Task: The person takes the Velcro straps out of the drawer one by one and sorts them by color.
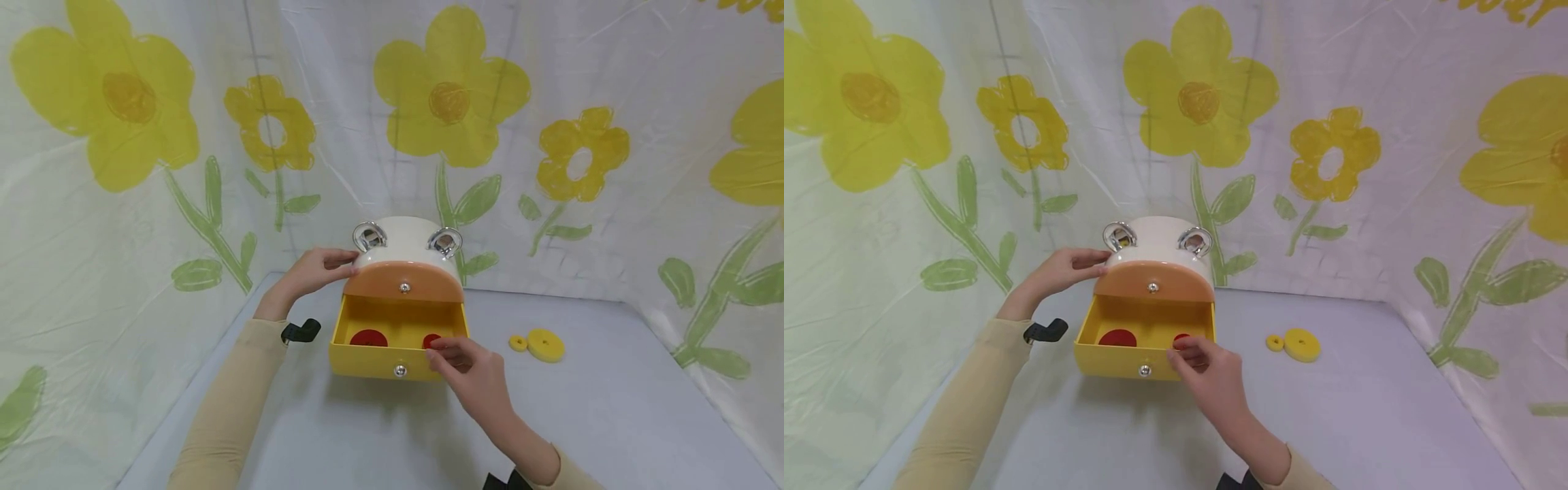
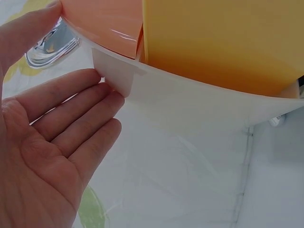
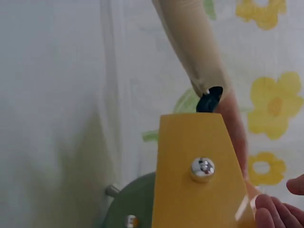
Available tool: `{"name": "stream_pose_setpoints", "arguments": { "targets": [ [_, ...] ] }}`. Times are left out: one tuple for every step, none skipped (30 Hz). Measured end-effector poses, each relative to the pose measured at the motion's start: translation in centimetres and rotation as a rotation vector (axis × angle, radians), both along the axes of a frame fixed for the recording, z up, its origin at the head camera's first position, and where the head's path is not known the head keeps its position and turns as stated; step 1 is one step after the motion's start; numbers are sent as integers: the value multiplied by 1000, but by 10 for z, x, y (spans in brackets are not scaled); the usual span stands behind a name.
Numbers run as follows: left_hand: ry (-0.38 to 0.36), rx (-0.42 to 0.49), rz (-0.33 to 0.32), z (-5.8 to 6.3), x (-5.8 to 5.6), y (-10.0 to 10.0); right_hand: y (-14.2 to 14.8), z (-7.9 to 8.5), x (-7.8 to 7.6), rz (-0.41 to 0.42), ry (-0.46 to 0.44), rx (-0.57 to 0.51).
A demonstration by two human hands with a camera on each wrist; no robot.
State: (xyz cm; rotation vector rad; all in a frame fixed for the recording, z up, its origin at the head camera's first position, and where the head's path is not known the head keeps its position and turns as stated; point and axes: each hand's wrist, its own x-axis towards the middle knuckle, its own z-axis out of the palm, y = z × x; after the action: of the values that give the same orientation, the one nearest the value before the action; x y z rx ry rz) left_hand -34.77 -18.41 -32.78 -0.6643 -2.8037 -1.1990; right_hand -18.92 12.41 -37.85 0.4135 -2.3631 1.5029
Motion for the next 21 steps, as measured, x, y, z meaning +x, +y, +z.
{"name": "stream_pose_setpoints", "arguments": {
  "targets": [
    [1,-1,2,0,0,0,2,2,-2,0,9,8],
    [1,-1,4,0,0,0,4,5,-4,-2,16,21],
    [1,-3,5,1,0,0,5,7,-7,-5,16,37],
    [2,-5,6,1,0,0,7,10,-10,-10,15,58],
    [4,-7,4,1,1,0,9,12,-13,-9,13,75],
    [5,-8,3,1,1,1,10,15,-16,-11,7,95],
    [5,-8,3,1,1,1,12,17,-19,-11,1,111],
    [5,-7,2,1,1,1,13,19,-22,-10,-4,126],
    [6,-8,2,1,1,1,14,21,-25,-9,-12,135],
    [5,-6,1,1,1,1,15,23,-28,-6,-21,142],
    [5,-4,0,1,1,1,16,24,-31,1,-34,144],
    [3,-2,3,1,0,1,17,26,-34,7,-49,145],
    [3,0,4,1,0,1,17,27,-37,14,-62,146],
    [2,2,4,0,0,1,17,28,-40,21,-77,148],
    [1,3,4,0,0,1,17,29,-43,26,-97,151],
    [1,4,4,0,0,0,17,30,-46,34,-117,154],
    [2,2,5,0,0,0,17,31,-48,43,-137,158],
    [2,2,5,0,0,0,17,32,-51,51,-157,161],
    [4,1,4,0,0,0,16,33,-53,61,-174,165],
    [3,1,4,0,0,0,15,34,-56,73,-189,169],
    [4,1,4,0,0,0,15,35,-58,83,-201,172]
  ]
}}
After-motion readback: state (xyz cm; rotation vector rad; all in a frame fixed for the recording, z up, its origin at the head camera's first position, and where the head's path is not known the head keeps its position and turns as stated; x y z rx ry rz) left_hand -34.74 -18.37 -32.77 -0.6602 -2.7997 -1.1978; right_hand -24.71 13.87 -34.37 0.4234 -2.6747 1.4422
